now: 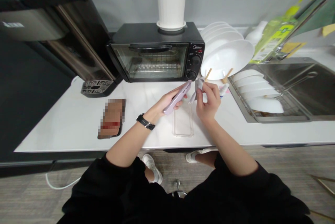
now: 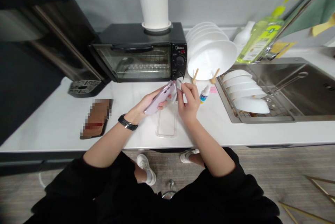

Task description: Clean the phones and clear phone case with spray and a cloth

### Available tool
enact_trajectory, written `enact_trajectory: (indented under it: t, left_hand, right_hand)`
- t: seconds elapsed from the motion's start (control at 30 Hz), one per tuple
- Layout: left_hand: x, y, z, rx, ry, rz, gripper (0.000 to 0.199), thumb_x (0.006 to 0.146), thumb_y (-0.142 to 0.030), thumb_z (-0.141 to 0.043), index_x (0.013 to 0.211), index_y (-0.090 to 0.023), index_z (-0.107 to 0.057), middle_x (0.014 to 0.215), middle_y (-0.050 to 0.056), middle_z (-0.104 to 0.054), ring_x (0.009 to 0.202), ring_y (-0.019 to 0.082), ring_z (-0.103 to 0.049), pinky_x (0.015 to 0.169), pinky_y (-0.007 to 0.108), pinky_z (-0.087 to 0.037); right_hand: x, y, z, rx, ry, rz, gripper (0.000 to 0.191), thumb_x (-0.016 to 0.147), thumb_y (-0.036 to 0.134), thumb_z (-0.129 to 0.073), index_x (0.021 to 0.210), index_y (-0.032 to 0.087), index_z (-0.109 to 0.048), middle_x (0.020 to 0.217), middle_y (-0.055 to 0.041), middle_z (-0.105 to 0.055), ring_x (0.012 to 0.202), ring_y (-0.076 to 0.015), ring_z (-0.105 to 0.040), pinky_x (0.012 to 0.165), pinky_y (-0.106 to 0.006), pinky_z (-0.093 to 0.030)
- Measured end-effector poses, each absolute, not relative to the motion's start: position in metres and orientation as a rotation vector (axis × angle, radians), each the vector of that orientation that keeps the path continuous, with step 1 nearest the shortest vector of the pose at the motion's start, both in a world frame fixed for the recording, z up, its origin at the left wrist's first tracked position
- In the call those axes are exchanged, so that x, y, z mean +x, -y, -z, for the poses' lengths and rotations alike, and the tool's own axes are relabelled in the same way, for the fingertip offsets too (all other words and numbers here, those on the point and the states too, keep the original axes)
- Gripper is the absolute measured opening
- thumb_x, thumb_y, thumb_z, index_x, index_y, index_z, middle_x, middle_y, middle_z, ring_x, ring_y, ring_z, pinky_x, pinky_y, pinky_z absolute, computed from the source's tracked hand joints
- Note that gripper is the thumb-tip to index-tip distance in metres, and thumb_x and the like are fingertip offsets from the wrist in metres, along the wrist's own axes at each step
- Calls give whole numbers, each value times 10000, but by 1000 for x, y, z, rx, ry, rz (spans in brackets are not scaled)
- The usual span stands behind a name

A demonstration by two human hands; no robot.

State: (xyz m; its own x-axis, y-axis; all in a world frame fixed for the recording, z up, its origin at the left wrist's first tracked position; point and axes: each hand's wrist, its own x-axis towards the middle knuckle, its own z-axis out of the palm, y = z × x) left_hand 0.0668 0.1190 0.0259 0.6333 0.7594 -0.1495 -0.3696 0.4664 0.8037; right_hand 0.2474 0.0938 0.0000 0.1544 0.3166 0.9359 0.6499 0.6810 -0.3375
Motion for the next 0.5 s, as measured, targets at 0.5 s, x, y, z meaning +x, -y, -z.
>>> enact_trajectory:
  t: [0.5]
  left_hand:
    - [71,-117,-24,983,-665,-814,350,1012,-358,-691,1330,-220,-737,778,-15,-672,452,48,-448,444,216,-320]
  right_hand:
    - [248,-98,6,-847,1555,192,237,1053,225,-561,1166,272,-764,1024,-76,-685,938,-210,-686,826,-413,-594]
